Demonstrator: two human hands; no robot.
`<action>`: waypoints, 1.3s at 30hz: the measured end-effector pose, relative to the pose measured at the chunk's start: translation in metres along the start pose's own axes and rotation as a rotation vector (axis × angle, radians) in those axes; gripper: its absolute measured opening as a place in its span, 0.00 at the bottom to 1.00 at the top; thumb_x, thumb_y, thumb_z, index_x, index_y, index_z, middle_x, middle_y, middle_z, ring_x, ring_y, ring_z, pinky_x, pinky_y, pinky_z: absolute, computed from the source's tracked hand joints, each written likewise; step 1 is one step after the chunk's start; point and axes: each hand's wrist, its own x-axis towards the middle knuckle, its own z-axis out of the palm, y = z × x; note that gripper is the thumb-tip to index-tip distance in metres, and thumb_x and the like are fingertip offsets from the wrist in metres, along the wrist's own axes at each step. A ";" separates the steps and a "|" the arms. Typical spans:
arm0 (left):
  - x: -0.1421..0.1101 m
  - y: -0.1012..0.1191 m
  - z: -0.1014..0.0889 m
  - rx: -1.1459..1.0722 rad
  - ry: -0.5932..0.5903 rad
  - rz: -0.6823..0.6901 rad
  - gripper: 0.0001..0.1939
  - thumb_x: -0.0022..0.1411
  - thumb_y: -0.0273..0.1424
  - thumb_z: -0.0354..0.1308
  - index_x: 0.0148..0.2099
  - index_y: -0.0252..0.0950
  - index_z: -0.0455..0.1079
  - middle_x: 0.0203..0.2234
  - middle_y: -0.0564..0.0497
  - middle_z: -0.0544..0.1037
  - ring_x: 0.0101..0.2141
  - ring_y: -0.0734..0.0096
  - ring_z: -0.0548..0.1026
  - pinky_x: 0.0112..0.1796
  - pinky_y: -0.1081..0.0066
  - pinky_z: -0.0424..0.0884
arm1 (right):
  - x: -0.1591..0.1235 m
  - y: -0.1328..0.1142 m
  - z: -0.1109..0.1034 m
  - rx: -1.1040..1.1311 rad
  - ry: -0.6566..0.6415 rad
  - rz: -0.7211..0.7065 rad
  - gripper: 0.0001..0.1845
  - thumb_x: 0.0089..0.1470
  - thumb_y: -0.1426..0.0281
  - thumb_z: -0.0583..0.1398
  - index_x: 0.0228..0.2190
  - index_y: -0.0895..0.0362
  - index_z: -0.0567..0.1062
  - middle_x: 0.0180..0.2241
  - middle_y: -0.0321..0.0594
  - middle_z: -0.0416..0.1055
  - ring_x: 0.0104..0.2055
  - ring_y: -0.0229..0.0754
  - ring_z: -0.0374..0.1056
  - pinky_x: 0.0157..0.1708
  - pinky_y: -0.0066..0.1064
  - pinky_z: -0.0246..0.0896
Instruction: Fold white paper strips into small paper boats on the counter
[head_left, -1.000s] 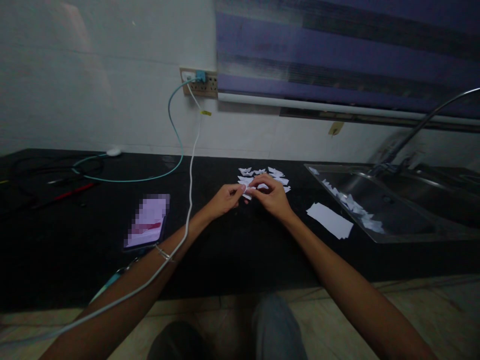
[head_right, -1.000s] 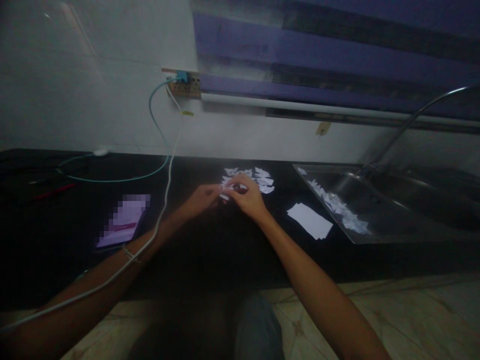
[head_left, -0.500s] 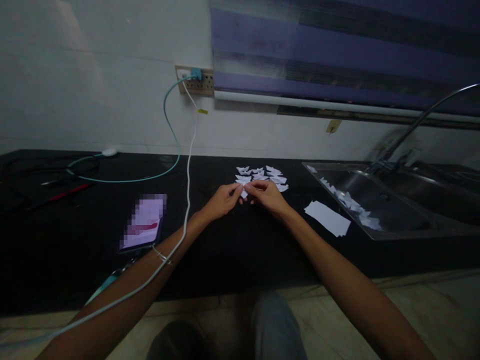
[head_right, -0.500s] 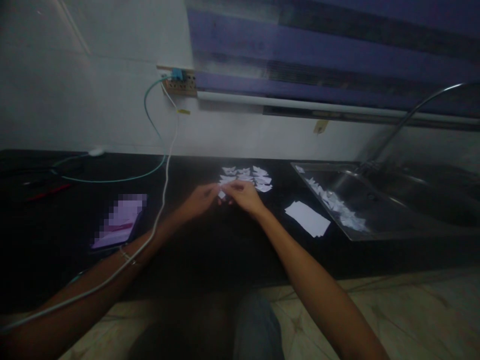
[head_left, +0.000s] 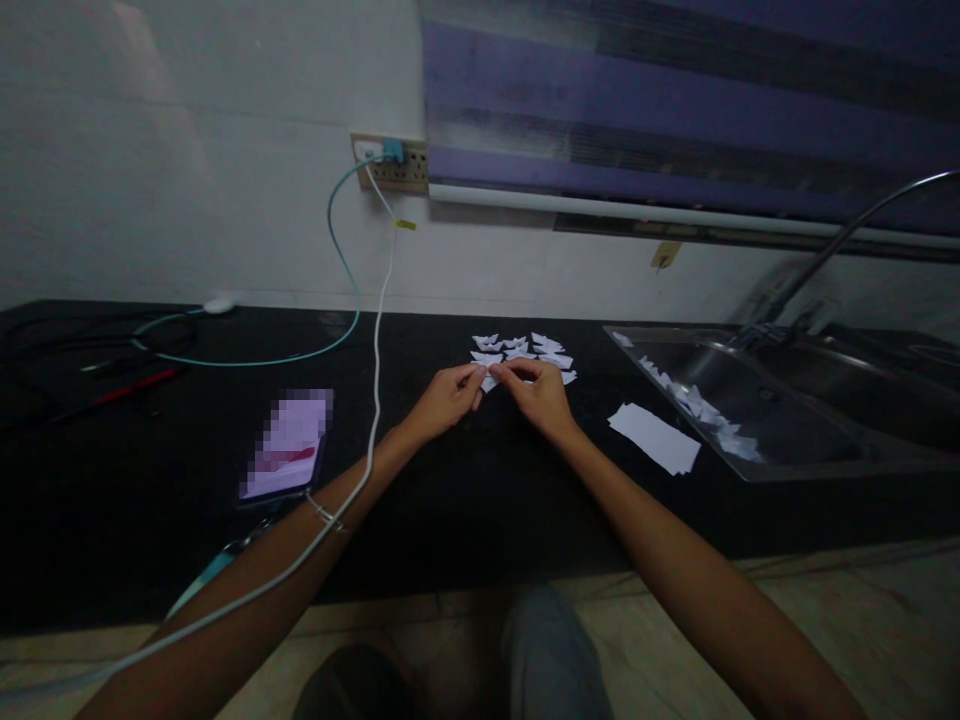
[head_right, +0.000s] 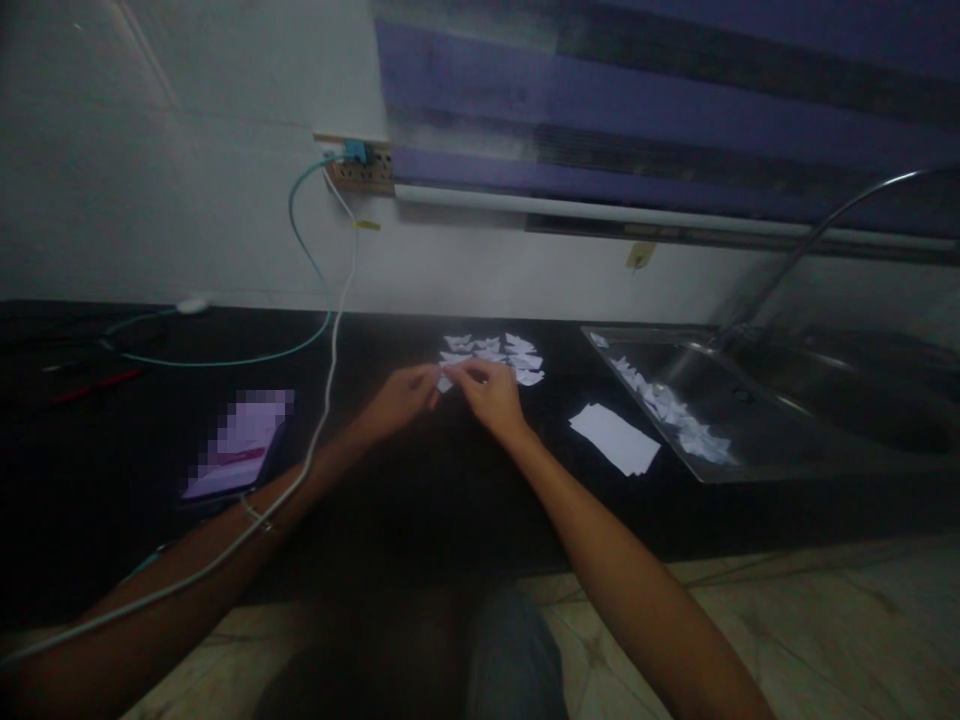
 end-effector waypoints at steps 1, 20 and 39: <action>0.001 -0.001 0.000 -0.033 -0.003 -0.005 0.26 0.68 0.49 0.46 0.28 0.34 0.67 0.17 0.54 0.68 0.18 0.77 0.64 0.21 0.77 0.58 | 0.000 0.000 0.000 0.009 -0.004 0.034 0.16 0.53 0.56 0.63 0.29 0.56 0.81 0.24 0.37 0.75 0.25 0.38 0.68 0.28 0.30 0.63; 0.003 -0.001 -0.007 -0.187 -0.165 -0.041 0.25 0.64 0.48 0.53 0.26 0.32 0.68 0.18 0.52 0.71 0.20 0.77 0.68 0.23 0.77 0.62 | 0.001 0.013 0.001 0.299 -0.136 0.227 0.18 0.44 0.64 0.69 0.38 0.56 0.79 0.32 0.40 0.78 0.30 0.40 0.73 0.31 0.33 0.70; 0.003 -0.003 -0.005 -0.463 0.156 -0.150 0.16 0.54 0.36 0.67 0.42 0.30 0.79 0.24 0.45 0.80 0.22 0.74 0.73 0.18 0.78 0.59 | -0.002 -0.002 0.005 0.528 -0.019 0.307 0.16 0.39 0.63 0.71 0.33 0.55 0.81 0.34 0.39 0.78 0.35 0.41 0.74 0.39 0.37 0.74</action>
